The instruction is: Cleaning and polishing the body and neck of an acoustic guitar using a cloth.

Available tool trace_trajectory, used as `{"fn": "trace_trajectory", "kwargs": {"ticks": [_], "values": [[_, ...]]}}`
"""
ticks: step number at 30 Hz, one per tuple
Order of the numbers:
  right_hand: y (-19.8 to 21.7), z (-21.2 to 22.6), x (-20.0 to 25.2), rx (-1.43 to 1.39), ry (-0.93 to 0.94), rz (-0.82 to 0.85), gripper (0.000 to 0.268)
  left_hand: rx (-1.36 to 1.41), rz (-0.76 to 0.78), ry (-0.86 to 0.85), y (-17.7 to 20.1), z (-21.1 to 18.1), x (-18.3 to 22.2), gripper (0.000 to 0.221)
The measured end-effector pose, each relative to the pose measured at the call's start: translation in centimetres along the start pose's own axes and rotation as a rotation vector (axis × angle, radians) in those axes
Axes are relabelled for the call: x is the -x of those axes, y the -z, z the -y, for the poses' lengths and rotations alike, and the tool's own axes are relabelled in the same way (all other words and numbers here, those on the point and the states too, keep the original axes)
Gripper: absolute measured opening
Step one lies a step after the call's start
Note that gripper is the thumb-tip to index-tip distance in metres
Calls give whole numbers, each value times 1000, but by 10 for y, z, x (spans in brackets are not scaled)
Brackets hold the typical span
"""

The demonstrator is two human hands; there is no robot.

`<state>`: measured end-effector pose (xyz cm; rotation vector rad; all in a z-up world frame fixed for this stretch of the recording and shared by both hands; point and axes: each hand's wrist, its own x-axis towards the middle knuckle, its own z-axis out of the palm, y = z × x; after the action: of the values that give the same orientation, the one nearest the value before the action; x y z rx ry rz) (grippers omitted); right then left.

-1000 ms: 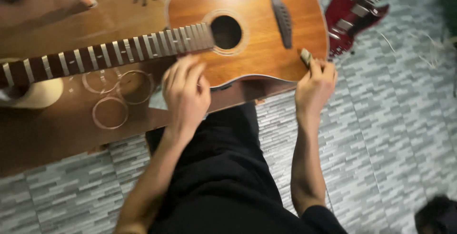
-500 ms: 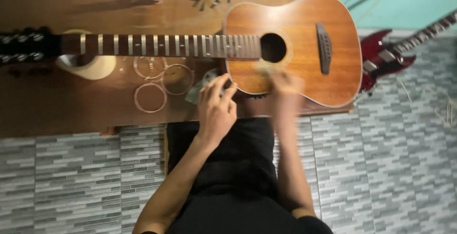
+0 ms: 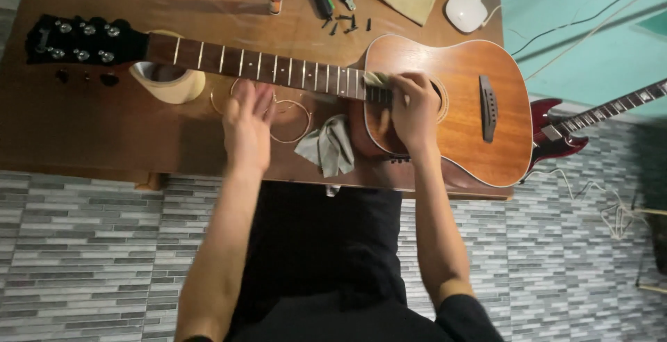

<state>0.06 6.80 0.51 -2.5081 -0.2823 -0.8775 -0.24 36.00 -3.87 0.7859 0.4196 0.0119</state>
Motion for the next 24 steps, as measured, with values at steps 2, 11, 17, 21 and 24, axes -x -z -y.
{"fn": "trace_trajectory", "kwargs": {"ticks": [2, 11, 17, 21, 24], "values": [[-25, -3, -14, -11, 42, 47, 20, 211, 68, 85, 20, 16, -58, 37], [15, 65, 3, 115, 334, 230, 27, 538, 392, 180, -25, -30, -42, 73], [-35, 19, -33, 166, 218, 172, 19, 733, 200, 235, -44, -39, -24, 97], [-17, 38, 4, 211, 276, 179, 12, 747, 190, 234, -43, -32, -32, 97], [-15, 40, 1, 148, 249, 208, 19, 736, 178, 229, -38, -32, -29, 97]]}}
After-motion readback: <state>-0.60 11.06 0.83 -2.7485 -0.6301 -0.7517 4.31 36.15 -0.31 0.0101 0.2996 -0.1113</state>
